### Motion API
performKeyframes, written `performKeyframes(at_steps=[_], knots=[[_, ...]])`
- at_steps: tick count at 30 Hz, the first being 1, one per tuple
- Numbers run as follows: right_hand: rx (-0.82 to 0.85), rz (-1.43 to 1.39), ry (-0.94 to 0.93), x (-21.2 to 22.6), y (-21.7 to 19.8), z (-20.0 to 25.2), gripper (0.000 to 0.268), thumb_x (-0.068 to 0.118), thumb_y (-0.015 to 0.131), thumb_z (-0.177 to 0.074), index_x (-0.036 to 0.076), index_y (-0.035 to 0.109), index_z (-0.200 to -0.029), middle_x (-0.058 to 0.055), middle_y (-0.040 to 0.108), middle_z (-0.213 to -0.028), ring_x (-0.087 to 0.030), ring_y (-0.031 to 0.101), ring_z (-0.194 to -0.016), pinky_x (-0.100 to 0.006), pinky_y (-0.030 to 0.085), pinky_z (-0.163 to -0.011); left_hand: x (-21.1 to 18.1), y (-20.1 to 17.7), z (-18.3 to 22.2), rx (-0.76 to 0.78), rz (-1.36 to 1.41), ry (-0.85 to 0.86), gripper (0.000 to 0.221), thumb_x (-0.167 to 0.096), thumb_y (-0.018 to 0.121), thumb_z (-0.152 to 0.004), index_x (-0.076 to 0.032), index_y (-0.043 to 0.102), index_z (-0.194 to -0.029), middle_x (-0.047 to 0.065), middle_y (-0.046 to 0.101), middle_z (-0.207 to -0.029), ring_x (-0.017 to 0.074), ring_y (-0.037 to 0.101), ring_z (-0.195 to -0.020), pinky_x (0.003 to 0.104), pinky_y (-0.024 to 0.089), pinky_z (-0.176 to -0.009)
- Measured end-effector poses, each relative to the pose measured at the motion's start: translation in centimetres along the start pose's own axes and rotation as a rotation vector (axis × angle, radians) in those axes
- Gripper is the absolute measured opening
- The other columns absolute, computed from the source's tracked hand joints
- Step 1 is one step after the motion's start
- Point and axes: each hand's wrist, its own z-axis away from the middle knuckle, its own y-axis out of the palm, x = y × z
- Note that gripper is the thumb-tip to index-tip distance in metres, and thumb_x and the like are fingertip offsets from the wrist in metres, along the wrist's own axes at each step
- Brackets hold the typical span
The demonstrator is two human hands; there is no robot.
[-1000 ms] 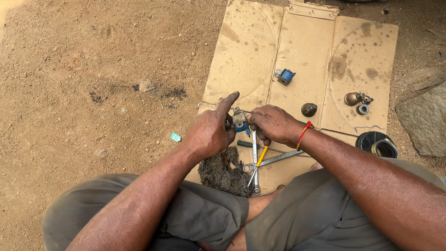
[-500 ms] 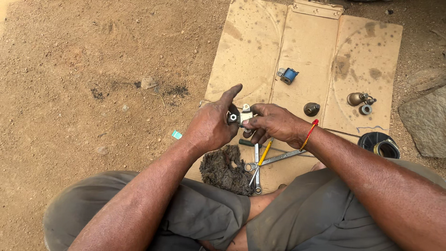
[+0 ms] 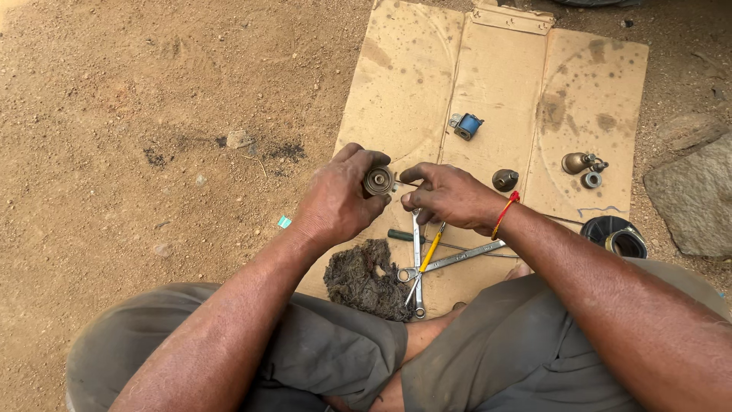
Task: The person cleans and reassembles small metal motorcycle components using a thin metal pick and a rag, then joins two blue plastic pieces onto a metal valve assembly.
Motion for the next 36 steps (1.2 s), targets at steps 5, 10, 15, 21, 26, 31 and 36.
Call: performKeyframes(at_steps=[5,10,15,21,26,31,36], knots=[[-0.238,0.364,0.017,0.7,-2.5,0.1,0.049,0.030,0.073,-0.090,0.009,0.063,-0.134,-0.008,0.079,-0.100,-0.018,0.076,-0.084,-0.034,0.058,-0.080,0.0,-0.2,0.1,0.035,-0.127,-0.062,0.053,-0.022,0.080,-0.078,-0.011,0.065,-0.127,0.011,0.063,-0.124,0.0327,0.068,-0.107,0.045,0.056,-0.094],[-0.533,0.292,0.008,0.1,-9.7,0.8,0.045,0.030,0.071,-0.091,0.009,0.068,-0.131,-0.012,0.078,-0.108,-0.017,0.076,-0.089,-0.037,0.060,-0.083,1.2,0.1,-0.1,0.117,-0.221,-0.130,0.044,-0.032,0.079,-0.081,-0.006,0.069,-0.115,0.014,0.069,-0.116,0.0329,0.070,-0.104,0.046,0.056,-0.094],[-0.442,0.691,0.184,-2.3,-14.9,0.9,0.044,0.031,0.074,-0.091,0.011,0.069,-0.129,-0.012,0.076,-0.114,-0.027,0.077,-0.093,-0.042,0.058,-0.089,2.0,0.6,-0.8,0.154,-0.209,-0.284,0.054,-0.039,0.079,-0.079,-0.007,0.065,-0.121,0.017,0.073,-0.108,0.0331,0.070,-0.104,0.047,0.056,-0.092],[-0.121,1.017,0.105,-7.5,-13.3,-0.7,0.065,0.036,0.084,-0.077,0.021,0.059,-0.136,-0.008,0.070,-0.123,-0.028,0.067,-0.118,-0.042,0.053,-0.101,3.2,2.1,-1.2,0.219,-0.231,-0.329,0.055,-0.036,0.079,-0.080,-0.008,0.061,-0.124,0.021,0.073,-0.103,0.0371,0.070,-0.102,0.050,0.055,-0.092],[-0.023,1.173,0.104,-8.5,-11.9,-2.7,0.044,0.027,0.072,-0.086,0.021,0.062,-0.129,-0.006,0.067,-0.127,-0.028,0.065,-0.119,-0.045,0.053,-0.100,3.6,3.3,-1.2,0.240,-0.180,-0.260,0.053,-0.036,0.080,-0.081,-0.009,0.060,-0.123,0.019,0.075,-0.102,0.0360,0.072,-0.101,0.049,0.057,-0.091],[-0.079,0.706,0.131,-7.9,-12.1,-3.6,0.038,0.022,0.072,-0.093,0.015,0.066,-0.129,-0.009,0.074,-0.115,-0.027,0.070,-0.105,-0.041,0.056,-0.095,3.8,2.8,-0.8,0.296,-0.151,-0.239,0.050,-0.029,0.082,-0.083,-0.010,0.059,-0.123,0.015,0.072,-0.108,0.0315,0.070,-0.106,0.045,0.054,-0.096],[0.019,-0.532,-0.028,-7.2,-14.1,-2.1,0.046,0.003,0.068,-0.087,0.003,0.061,-0.132,-0.008,0.070,-0.111,-0.021,0.071,-0.095,-0.038,0.060,-0.091,4.3,3.2,-0.6,0.256,-0.097,-0.211,0.043,-0.020,0.082,-0.080,-0.011,0.062,-0.117,0.011,0.072,-0.112,0.0288,0.069,-0.110,0.043,0.054,-0.099]])
